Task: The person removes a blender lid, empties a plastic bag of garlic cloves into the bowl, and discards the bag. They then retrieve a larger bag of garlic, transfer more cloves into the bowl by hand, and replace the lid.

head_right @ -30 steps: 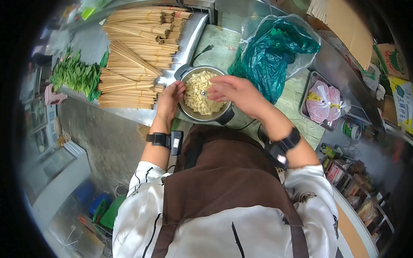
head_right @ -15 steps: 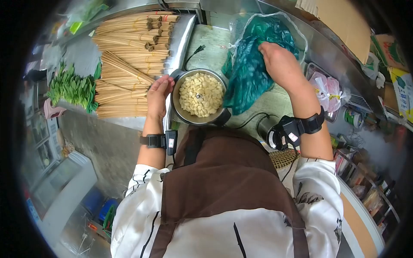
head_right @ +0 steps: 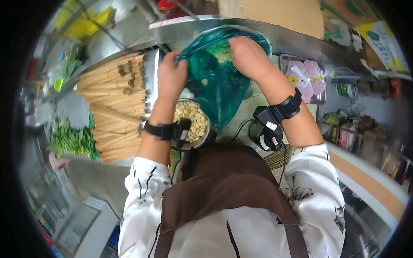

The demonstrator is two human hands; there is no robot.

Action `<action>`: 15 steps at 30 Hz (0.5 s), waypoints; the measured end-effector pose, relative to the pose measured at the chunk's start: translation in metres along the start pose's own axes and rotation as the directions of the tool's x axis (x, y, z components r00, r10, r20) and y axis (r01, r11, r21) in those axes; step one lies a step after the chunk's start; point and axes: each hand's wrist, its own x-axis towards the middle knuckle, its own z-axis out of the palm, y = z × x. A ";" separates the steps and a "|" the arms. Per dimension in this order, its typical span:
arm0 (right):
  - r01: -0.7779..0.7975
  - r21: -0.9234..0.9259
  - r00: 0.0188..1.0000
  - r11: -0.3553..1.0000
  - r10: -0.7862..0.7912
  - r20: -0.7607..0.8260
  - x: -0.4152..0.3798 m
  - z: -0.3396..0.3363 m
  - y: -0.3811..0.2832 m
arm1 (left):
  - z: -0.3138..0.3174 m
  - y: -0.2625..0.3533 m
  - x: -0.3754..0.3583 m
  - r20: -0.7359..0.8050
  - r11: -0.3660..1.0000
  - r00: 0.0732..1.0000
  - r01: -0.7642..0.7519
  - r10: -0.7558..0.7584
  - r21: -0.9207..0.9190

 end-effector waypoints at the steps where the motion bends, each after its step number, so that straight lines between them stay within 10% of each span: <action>1: -0.011 0.007 1.000 1.000 0.011 0.001 -0.002 -0.002 0.006 | -0.013 0.008 0.003 0.053 0.997 0.995 0.079 -0.079 0.007; 8: 0.263 0.249 0.965 0.932 -0.248 -0.091 0.004 0.008 0.002 | -0.042 0.031 0.012 0.053 0.999 0.999 0.002 0.000 -0.045; 15: -0.019 -0.236 0.976 0.972 0.069 0.209 0.022 0.002 0.012 | -0.067 0.058 0.027 -0.029 0.971 0.997 -0.068 0.077 0.228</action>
